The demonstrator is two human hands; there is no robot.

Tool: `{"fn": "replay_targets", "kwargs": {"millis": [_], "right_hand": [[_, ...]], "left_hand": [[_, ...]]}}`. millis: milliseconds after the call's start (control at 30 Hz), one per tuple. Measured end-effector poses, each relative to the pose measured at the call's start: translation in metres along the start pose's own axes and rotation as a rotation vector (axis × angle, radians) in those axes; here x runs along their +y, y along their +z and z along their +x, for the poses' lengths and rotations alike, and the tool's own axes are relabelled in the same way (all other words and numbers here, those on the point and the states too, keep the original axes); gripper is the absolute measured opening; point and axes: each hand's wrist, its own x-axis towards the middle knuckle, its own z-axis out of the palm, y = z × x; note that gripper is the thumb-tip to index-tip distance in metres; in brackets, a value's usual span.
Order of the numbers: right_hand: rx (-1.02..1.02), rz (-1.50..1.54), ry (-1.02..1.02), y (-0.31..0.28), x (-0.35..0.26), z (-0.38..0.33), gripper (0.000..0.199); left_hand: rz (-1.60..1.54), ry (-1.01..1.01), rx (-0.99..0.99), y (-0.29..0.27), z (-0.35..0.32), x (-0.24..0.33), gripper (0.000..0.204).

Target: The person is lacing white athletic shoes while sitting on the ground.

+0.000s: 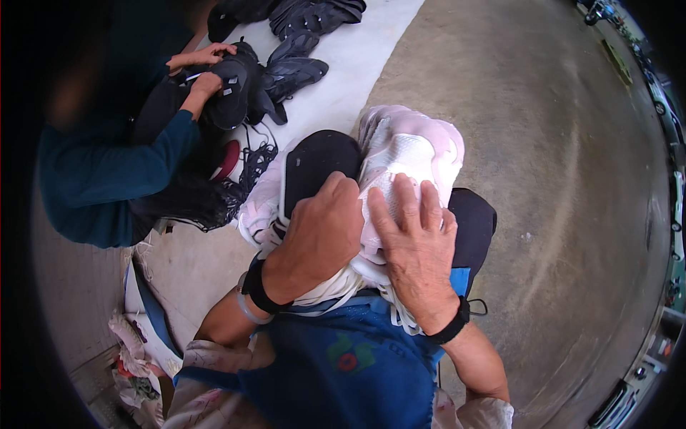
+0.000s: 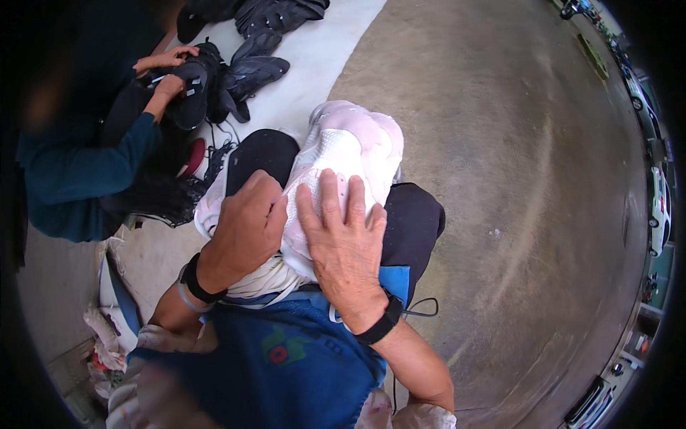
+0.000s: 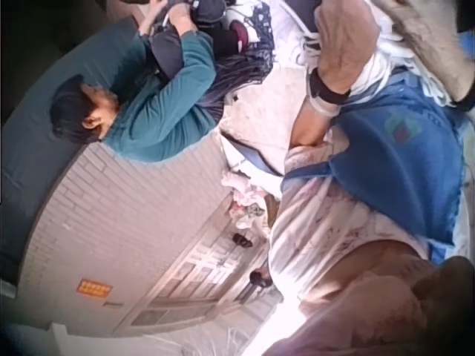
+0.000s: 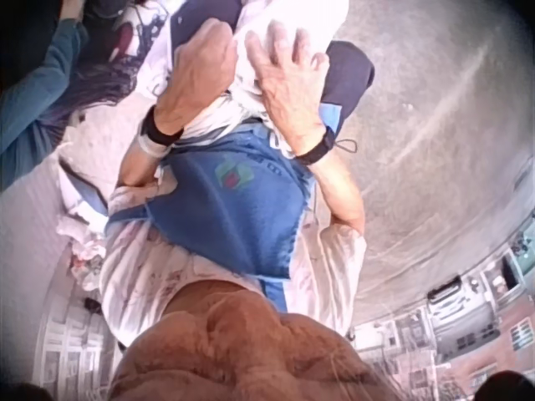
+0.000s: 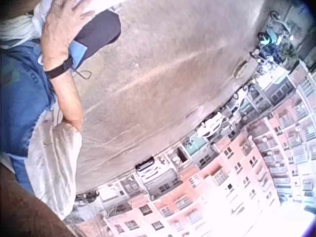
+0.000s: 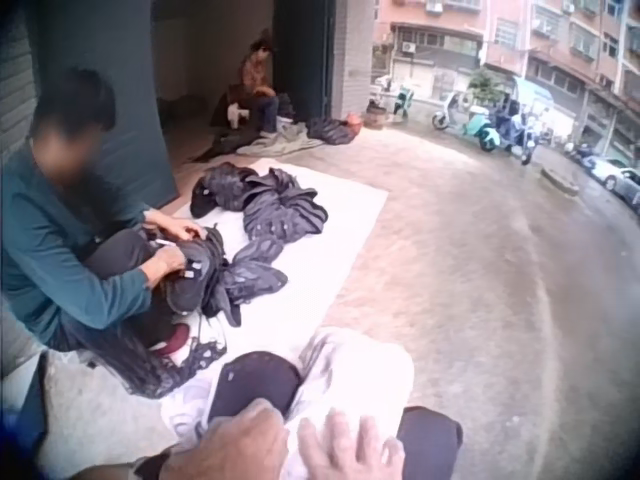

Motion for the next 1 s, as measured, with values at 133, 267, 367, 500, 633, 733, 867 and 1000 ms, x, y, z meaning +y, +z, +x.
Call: {"fn": "replay_targets", "kwargs": {"millis": [133, 267, 367, 500, 633, 733, 867, 1000], "right_hand": [[-0.004, 0.072, 0.002, -0.001, -0.001, -0.001, 0.066], [-0.079, 0.532, 0.068, -0.017, 0.027, -0.006, 0.085], [0.016, 0.587, 0.188, -0.021, 0.032, -0.027, 0.084], [-0.071, 0.566, 0.131, -0.012, 0.039, -0.029, 0.073], [-0.071, 0.58, 0.132, -0.017, 0.042, -0.029, 0.072], [0.04, 0.608, 0.173, -0.034, 0.049, -0.047, 0.064], [-0.128, 0.977, 0.273, -0.056, 0.073, -0.1, 0.013], [-0.208, 0.745, 0.197, -0.045, 0.033, -0.128, 0.019]], "left_hand": [[0.034, -0.071, -0.161, -0.006, -0.009, -0.002, 0.011], [-0.058, 0.074, -0.199, -0.015, -0.016, 0.006, 0.049], [0.119, 0.192, -0.31, -0.015, -0.025, 0.003, 0.059], [0.022, 0.199, -0.351, -0.011, -0.022, 0.003, 0.075], [0.07, 0.256, -0.365, -0.009, -0.016, -0.003, 0.075], [-0.062, 0.234, -0.28, -0.013, -0.018, 0.006, 0.059], [-0.268, 0.304, -0.374, -0.018, -0.04, 0.027, 0.03], [-0.313, 0.303, -0.562, -0.005, -0.047, 0.043, 0.023]]}}
